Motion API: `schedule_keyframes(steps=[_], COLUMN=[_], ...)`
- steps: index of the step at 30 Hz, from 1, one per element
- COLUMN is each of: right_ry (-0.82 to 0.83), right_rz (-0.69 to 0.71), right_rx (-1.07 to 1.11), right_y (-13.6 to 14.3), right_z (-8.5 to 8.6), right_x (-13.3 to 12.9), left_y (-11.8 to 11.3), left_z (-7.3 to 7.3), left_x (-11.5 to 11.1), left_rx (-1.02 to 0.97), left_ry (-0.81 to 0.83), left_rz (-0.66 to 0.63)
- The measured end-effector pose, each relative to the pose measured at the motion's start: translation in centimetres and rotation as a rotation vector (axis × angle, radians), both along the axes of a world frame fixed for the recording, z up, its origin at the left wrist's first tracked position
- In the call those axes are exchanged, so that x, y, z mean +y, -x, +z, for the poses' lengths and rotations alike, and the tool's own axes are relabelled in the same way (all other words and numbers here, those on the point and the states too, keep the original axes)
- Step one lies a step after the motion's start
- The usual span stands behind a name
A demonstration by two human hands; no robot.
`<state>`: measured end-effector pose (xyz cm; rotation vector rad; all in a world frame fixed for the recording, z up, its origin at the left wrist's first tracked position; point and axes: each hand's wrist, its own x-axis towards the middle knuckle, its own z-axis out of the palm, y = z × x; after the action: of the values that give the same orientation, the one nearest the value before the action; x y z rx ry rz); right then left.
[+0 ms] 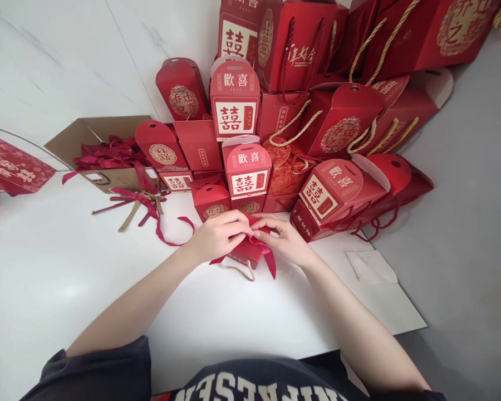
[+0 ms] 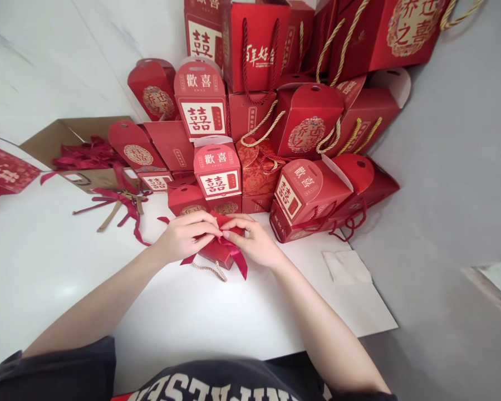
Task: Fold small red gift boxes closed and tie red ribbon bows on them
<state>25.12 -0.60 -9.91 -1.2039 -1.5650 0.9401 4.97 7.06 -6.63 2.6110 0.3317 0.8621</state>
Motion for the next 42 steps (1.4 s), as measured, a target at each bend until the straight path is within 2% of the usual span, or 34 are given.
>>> schedule_keyframes(steps=[4,7,10,13,16,20,24,29,33,39,42], right_ry=[0.056,0.031,0.009,0.006,0.004,0.01,0.008,-0.007,-0.024,-0.092,-0.111], right_rz=[0.013,-0.057,-0.108,-0.094,-0.08,-0.082,-0.076,-0.123,-0.176,-0.222,-0.164], right_rx=[0.107,0.112,0.099,0.098,0.098,0.087,0.077,0.036,-0.007,-0.13,-0.147], right_y=[0.1,0.3,0.5,0.5,0.4,0.3,0.4,0.2,-0.6,-1.4,-1.4], right_z=[0.0,0.2,0.4,0.4,0.3,0.3,0.4,0.7,1.2,1.7,1.5], right_x=[0.0,-0.1,-0.3,-0.4,-0.4,-0.3,-0.4,-0.5,-0.7,-1.1,-1.1], left_y=[0.1,0.0,-0.1,0.1,0.3,0.3,0.2,0.7,1.3,1.9,1.9], left_z=[-0.6,-0.2,1.0,2.6,3.6,3.7,3.6,4.1,4.8,5.4,5.3], left_x=[0.2,-0.1,-0.5,-0.6,-0.7,-0.7,-0.7,-0.3,0.0,-0.2,-0.3], left_rx=[-0.031,0.007,0.101,0.237,0.357,0.349,0.328,0.341,0.406,0.494,0.502], left_ry=[-0.075,-0.004,0.02,-0.01,0.174,0.509,0.615,0.607,0.566,0.362,0.3], left_rz=[-0.031,-0.011,0.176,0.369,0.336,0.306,0.289,0.267,0.309,0.415,0.458])
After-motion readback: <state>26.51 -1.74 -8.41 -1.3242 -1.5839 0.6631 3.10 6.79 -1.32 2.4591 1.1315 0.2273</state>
